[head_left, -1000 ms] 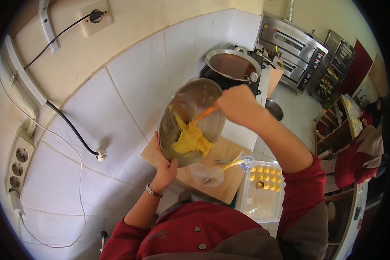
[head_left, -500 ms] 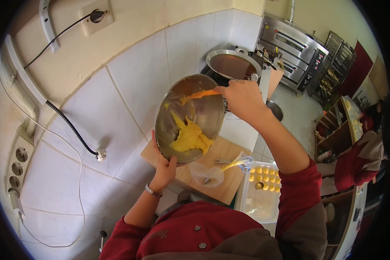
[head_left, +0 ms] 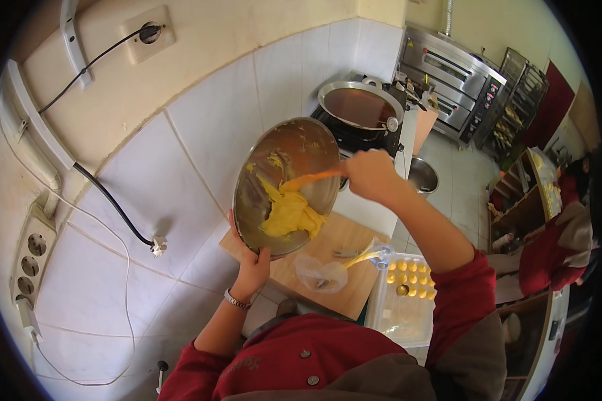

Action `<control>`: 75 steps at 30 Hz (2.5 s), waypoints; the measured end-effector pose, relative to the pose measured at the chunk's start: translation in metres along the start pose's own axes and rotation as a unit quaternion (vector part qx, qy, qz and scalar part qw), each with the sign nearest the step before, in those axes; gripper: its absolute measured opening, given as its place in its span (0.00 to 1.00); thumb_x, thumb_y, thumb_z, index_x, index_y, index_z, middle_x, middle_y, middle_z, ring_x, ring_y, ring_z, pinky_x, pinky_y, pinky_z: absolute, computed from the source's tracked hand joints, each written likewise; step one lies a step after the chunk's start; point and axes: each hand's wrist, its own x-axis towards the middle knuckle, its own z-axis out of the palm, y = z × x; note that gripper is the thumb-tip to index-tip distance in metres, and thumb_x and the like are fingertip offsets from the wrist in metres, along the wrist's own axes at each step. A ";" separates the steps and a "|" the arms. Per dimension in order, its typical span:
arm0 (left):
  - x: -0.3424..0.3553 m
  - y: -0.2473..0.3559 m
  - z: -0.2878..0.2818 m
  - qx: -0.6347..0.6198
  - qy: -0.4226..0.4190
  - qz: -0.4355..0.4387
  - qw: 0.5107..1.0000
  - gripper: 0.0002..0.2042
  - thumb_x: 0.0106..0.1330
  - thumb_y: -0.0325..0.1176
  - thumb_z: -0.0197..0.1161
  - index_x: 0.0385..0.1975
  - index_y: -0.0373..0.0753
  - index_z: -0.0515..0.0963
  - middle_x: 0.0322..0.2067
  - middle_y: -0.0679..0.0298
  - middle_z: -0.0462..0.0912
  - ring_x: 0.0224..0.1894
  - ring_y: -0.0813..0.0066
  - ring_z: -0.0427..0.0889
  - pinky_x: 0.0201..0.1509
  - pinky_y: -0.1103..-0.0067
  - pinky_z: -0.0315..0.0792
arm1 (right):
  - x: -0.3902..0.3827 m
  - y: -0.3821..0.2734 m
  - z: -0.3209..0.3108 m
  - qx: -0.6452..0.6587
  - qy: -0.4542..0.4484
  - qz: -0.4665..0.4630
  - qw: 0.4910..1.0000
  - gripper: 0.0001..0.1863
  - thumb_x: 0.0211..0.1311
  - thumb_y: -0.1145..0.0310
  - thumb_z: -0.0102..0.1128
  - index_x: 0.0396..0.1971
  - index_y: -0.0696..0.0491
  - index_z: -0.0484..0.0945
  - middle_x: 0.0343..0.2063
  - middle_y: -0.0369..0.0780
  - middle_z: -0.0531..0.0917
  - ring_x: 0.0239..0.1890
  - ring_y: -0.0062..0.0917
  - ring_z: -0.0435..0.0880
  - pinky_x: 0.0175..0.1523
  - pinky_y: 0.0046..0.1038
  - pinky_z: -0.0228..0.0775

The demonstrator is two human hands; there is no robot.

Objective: The person fills a piping bag with yellow dough from a bowl and then pipes the dough onto a tray, using a small round ring to guide the shape.

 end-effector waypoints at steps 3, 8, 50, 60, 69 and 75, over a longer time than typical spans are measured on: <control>0.002 -0.008 -0.005 -0.012 0.010 0.007 1.000 0.35 0.60 0.15 0.37 0.62 0.48 0.27 0.53 0.53 0.56 0.51 0.57 0.70 0.45 0.67 0.78 | -0.007 0.005 -0.006 0.041 -0.022 0.005 0.999 0.18 0.42 0.74 0.54 0.35 0.40 0.81 0.21 0.41 0.81 0.25 0.34 0.81 0.30 0.33 0.72; 0.005 0.007 -0.003 0.048 -0.027 0.019 0.998 0.37 0.60 0.15 0.38 0.62 0.48 0.25 0.54 0.53 0.55 0.51 0.59 0.69 0.44 0.67 0.78 | 0.014 0.007 -0.042 0.067 0.101 0.019 0.992 0.18 0.42 0.73 0.54 0.35 0.40 0.81 0.21 0.42 0.81 0.25 0.35 0.81 0.30 0.34 0.72; 0.015 -0.004 -0.006 0.099 -0.038 0.056 0.993 0.43 0.51 0.12 0.41 0.64 0.44 0.24 0.64 0.53 0.41 0.63 0.62 0.54 0.59 0.73 0.61 | 0.012 -0.033 -0.028 -0.080 0.066 -0.151 0.983 0.02 0.38 0.70 0.58 0.13 0.50 0.79 0.17 0.38 0.80 0.25 0.28 0.81 0.26 0.28 0.67; 0.003 0.021 0.004 0.080 -0.025 0.049 0.995 0.42 0.53 0.13 0.42 0.64 0.44 0.26 0.64 0.53 0.42 0.61 0.64 0.55 0.60 0.75 0.59 | 0.014 -0.031 -0.036 -0.117 -0.040 -0.125 0.984 0.05 0.45 0.70 0.54 0.20 0.46 0.80 0.19 0.36 0.77 0.26 0.27 0.79 0.28 0.28 0.67; 0.005 0.024 0.007 0.012 -0.036 0.008 0.999 0.42 0.53 0.13 0.42 0.64 0.44 0.25 0.63 0.52 0.46 0.60 0.64 0.58 0.58 0.75 0.61 | 0.015 -0.045 -0.034 -0.107 -0.057 -0.172 0.978 0.09 0.45 0.68 0.56 0.28 0.42 0.81 0.20 0.37 0.77 0.29 0.28 0.80 0.30 0.28 0.69; 0.004 0.003 -0.009 0.114 -0.034 0.048 0.992 0.41 0.56 0.13 0.39 0.63 0.53 0.24 0.60 0.56 0.47 0.55 0.61 0.64 0.45 0.70 0.76 | 0.016 -0.031 -0.066 -0.076 0.064 -0.098 0.990 0.09 0.46 0.68 0.55 0.27 0.42 0.81 0.20 0.37 0.78 0.29 0.29 0.80 0.30 0.29 0.68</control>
